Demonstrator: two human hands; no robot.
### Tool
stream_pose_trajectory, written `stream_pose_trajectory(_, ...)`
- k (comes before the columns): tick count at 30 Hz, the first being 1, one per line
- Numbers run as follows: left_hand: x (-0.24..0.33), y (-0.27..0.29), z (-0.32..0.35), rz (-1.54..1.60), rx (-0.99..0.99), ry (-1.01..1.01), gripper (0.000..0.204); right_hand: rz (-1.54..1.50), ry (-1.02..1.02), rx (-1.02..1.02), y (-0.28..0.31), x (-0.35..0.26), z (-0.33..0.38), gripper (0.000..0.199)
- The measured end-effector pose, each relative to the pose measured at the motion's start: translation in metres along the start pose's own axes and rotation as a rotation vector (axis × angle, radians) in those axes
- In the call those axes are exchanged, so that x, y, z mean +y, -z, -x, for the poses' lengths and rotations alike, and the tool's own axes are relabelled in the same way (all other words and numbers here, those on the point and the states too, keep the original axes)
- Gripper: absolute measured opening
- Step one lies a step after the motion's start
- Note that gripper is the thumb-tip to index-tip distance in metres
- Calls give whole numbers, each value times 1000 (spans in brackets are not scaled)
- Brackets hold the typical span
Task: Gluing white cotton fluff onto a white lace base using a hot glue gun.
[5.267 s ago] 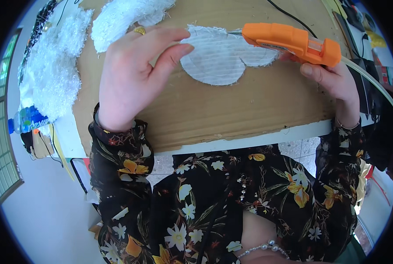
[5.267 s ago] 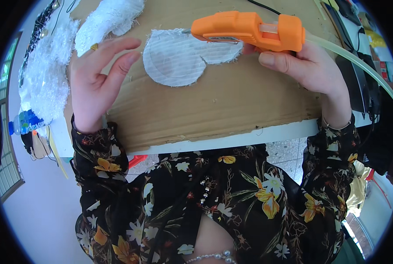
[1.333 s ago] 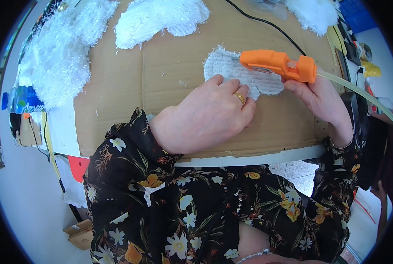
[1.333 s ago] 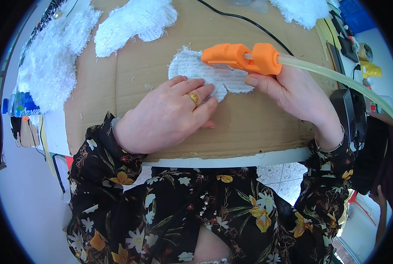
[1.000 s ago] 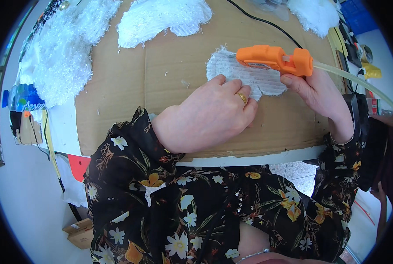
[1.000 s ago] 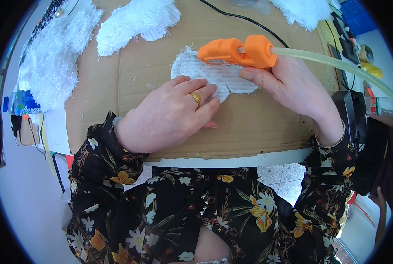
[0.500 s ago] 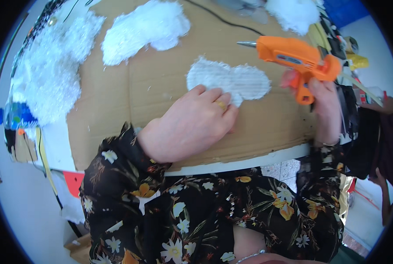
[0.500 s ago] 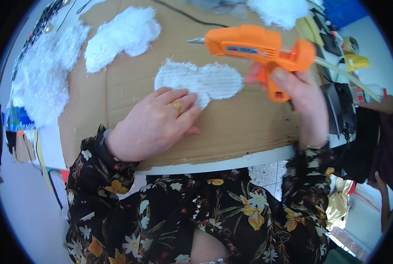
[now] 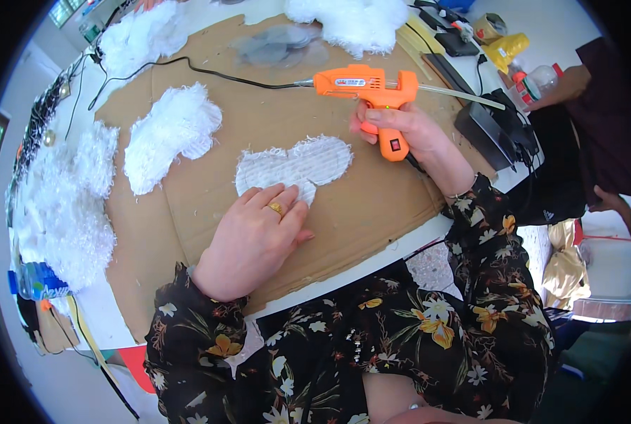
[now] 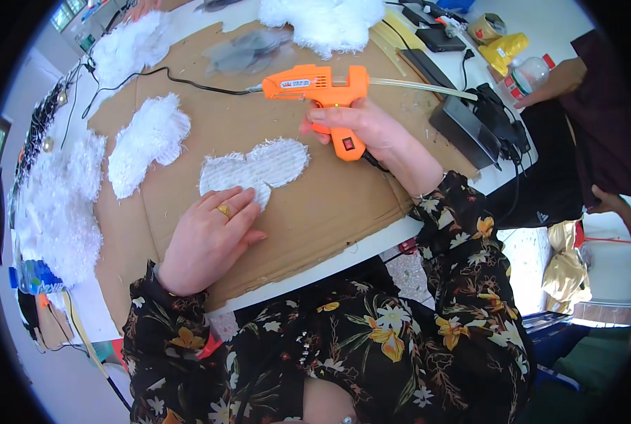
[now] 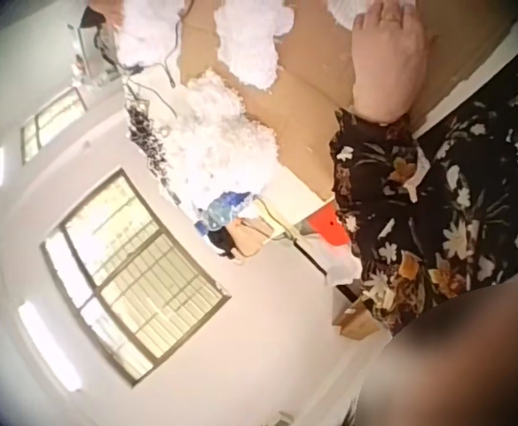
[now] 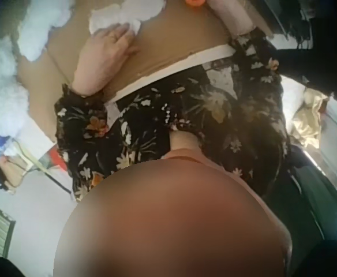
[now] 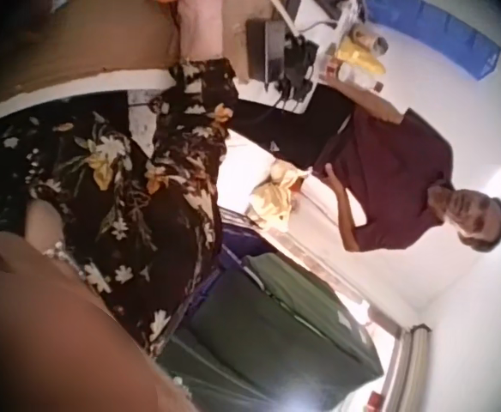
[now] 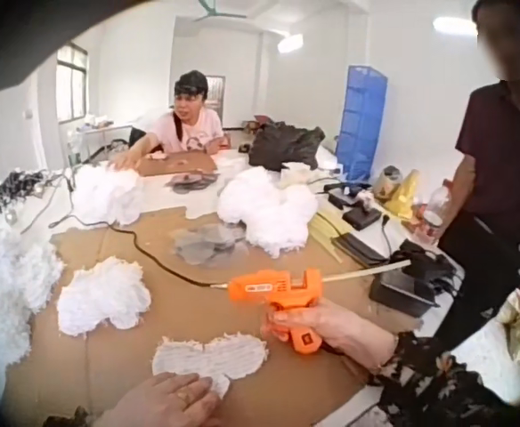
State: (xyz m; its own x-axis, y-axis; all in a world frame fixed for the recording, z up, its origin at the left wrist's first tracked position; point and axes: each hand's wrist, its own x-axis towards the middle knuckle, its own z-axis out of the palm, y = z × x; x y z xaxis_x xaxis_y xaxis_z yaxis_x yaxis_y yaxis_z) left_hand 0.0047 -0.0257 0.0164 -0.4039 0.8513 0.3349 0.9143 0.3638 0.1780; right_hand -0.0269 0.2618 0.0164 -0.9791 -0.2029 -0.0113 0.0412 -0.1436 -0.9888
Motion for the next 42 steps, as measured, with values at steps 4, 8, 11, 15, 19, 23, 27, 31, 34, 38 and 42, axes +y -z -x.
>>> stream_pose_trajectory(4, 2, 1, -3, 0, -4, -3, 34, -15, -1, -23, 6, 2, -1, 31)
stream_pose_trajectory(8, 1, -1, -8, 10, -10, -17, 34, -33, -25, -17, 14, 2, 0, 32)
stream_pose_trajectory(11, 2, 2, -7, 8, -16, -16, 34, -40, -31, -48, 17, 3, -2, 33)
stream_pose_trajectory(15, 0, -1, -5, 47, 24, -12, 34, -56, -37, -70, 20, 10, -5, 33)
stream_pose_trajectory(19, -2, 2, -7, 150, 98, 30, 32, -92, -46, -38, 18, 9, -3, 30)
stream_pose_trajectory(23, -6, -2, -4, 342, 187, 204, 23, -42, -55, -156, 23, 9, -2, 38)
stream_pose_trajectory(27, -7, 0, -12, 414, 271, 329, 15, -15, -17, -234, 27, 4, 3, 41)
stream_pose_trajectory(31, -10, -1, -19, 330, 490, 302, 18, -55, 74, -414, 23, -3, 1, 36)
stream_pose_trajectory(34, -16, 8, -31, 238, 624, 261, 22, -31, 29, -442, 21, -5, 3, 40)
stream_pose_trajectory(38, -22, 17, -55, 286, 584, 293, 27, 12, -4, -404, 23, -8, 11, 43)
stream_pose_trajectory(42, -19, 30, -74, 316, 439, 242, 27, 27, 17, -442, 29, -12, 12, 46)
